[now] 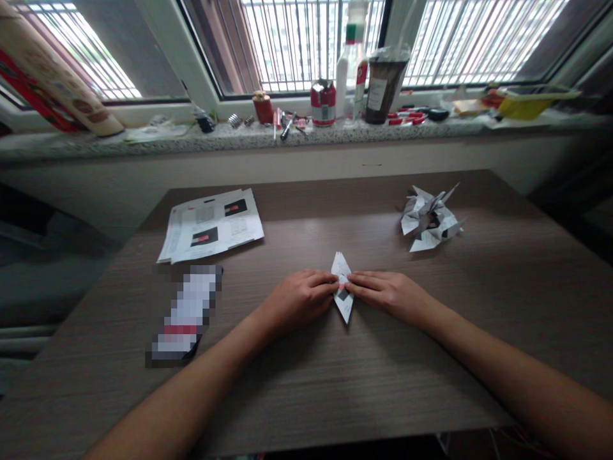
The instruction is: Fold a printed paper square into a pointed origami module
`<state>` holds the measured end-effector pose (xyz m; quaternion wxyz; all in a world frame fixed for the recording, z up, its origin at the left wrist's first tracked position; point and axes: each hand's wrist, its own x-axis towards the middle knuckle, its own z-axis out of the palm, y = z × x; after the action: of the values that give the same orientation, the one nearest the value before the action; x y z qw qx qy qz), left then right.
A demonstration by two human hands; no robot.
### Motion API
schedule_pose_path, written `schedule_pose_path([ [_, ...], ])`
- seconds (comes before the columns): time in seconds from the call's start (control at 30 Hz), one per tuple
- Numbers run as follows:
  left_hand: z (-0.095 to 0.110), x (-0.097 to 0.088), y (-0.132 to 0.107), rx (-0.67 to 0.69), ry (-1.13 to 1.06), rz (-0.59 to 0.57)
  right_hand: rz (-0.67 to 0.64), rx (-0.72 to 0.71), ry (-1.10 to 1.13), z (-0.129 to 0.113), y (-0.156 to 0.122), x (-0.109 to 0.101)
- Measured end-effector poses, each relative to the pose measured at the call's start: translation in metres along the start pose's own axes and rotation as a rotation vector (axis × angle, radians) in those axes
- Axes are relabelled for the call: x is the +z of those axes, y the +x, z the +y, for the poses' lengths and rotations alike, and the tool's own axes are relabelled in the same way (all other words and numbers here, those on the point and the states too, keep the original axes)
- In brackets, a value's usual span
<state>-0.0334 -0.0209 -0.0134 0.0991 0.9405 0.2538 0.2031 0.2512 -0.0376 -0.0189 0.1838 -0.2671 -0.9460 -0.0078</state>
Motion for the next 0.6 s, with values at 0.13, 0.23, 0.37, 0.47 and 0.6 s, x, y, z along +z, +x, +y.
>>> schedule_pose_path([
  [0.13,0.004,-0.004,-0.001,-0.038,-0.012,-0.036,0.038,0.048,0.072,-0.004,0.003,-0.002],
  [0.23,0.006,-0.004,-0.002,-0.032,0.003,-0.039,0.047,0.13,0.137,-0.01,0.006,-0.004],
  [0.37,0.009,-0.001,-0.003,-0.031,0.028,-0.032,0.051,0.22,0.155,-0.016,0.009,-0.003],
  [0.47,0.009,-0.002,-0.004,-0.027,0.037,-0.051,0.046,0.222,0.156,-0.017,0.01,-0.002],
  [0.6,0.006,-0.009,-0.006,-0.03,-0.006,-0.119,0.055,0.203,0.155,-0.015,0.007,0.001],
])
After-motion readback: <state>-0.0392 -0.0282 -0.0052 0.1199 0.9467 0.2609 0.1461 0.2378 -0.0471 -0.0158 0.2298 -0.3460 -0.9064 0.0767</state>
